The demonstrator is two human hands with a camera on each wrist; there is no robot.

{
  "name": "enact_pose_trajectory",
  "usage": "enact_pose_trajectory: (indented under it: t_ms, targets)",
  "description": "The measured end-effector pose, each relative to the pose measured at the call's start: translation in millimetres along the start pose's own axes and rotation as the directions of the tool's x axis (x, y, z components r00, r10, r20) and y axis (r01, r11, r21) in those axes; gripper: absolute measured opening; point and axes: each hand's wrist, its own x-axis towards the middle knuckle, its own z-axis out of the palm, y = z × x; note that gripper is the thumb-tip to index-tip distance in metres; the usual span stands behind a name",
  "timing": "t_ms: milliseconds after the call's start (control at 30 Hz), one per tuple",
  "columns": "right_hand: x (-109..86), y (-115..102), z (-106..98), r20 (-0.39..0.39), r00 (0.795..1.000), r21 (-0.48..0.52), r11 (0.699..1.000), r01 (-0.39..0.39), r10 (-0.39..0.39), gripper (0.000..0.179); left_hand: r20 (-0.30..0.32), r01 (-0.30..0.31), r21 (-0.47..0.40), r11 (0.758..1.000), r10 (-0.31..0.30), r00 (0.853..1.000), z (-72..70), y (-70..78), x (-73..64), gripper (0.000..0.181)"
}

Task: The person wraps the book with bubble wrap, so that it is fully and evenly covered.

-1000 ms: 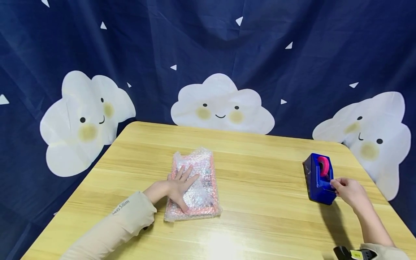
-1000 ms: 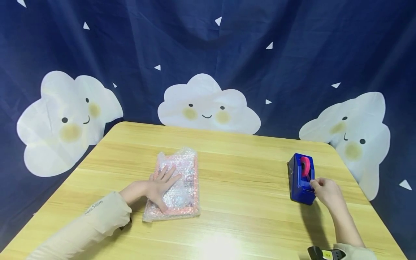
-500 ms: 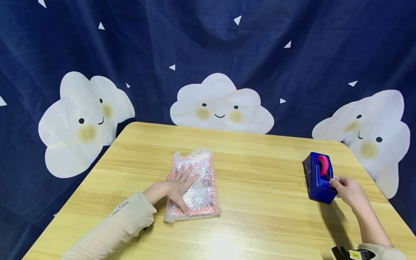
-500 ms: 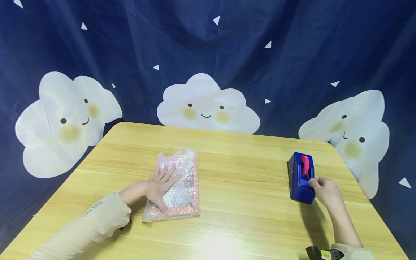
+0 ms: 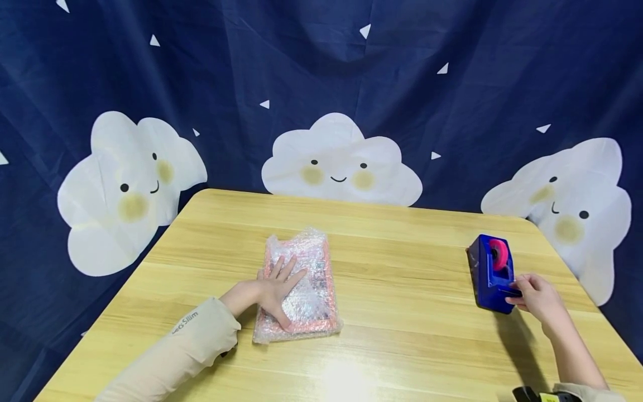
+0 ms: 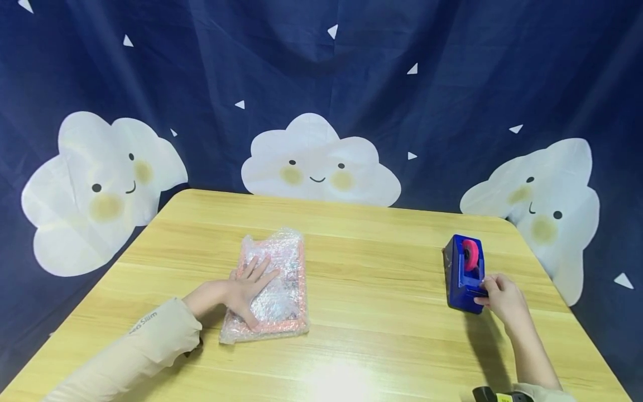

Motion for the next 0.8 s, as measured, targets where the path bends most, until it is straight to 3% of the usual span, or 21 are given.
enact_pose_trajectory:
  t_ms: [167, 267, 400, 500, 567, 633, 733, 800]
  targets:
    - [17.4, 55.6, -1.7, -0.021, 0.999, 0.27, 0.962, 0.041, -0.037, 0.025, -0.015, 0.01, 0.007, 1.0, -0.009, 1.0, 0.7, -0.4, 0.0, 0.12]
    - [15.0, 65.6, 2.2, -0.053, 0.997, 0.422, 0.904, 0.07, -0.052, 0.021, -0.019, 0.008, 0.012, 1.0, -0.008, 1.0, 1.0, 0.4, -1.1, 0.12]
    - [2.1, 56.7, 11.2, -0.12, 0.992, 0.581, 0.808, 0.102, -0.039, 0.018, -0.015, 0.005, 0.015, 1.0, -0.004, 1.0, 1.4, 1.2, -0.9, 0.119]
    - [-10.2, 41.6, 20.6, -0.177, 0.984, 0.646, 0.751, 0.134, -0.022, 0.014, -0.016, 0.007, 0.015, 1.0, -0.007, 1.0, 1.9, 0.6, 0.6, 0.119]
    - [-22.4, 24.2, 27.7, -0.214, 0.977, 0.668, 0.73, 0.144, 0.002, 0.012, -0.018, 0.009, 0.016, 1.0, -0.009, 1.0, 2.1, 0.1, 1.4, 0.12]
    - [-30.4, 17.5, 34.6, -0.258, 0.966, 0.69, 0.693, 0.206, -0.031, 0.012, -0.018, 0.007, 0.014, 1.0, -0.007, 1.0, 2.4, -0.5, 2.1, 0.12]
    - [-37.6, 15.6, 42.4, -0.31, 0.947, 0.686, 0.67, 0.284, -0.083, 0.014, -0.016, 0.004, 0.015, 1.0, -0.003, 1.0, 2.2, -1.5, 2.4, 0.12]
    - [-37.0, 22.9, 45.5, -0.328, 0.934, 0.706, 0.62, 0.341, -0.14, 0.014, -0.017, 0.002, 0.014, 1.0, -0.002, 1.0, 2.0, -2.3, 2.4, 0.12]
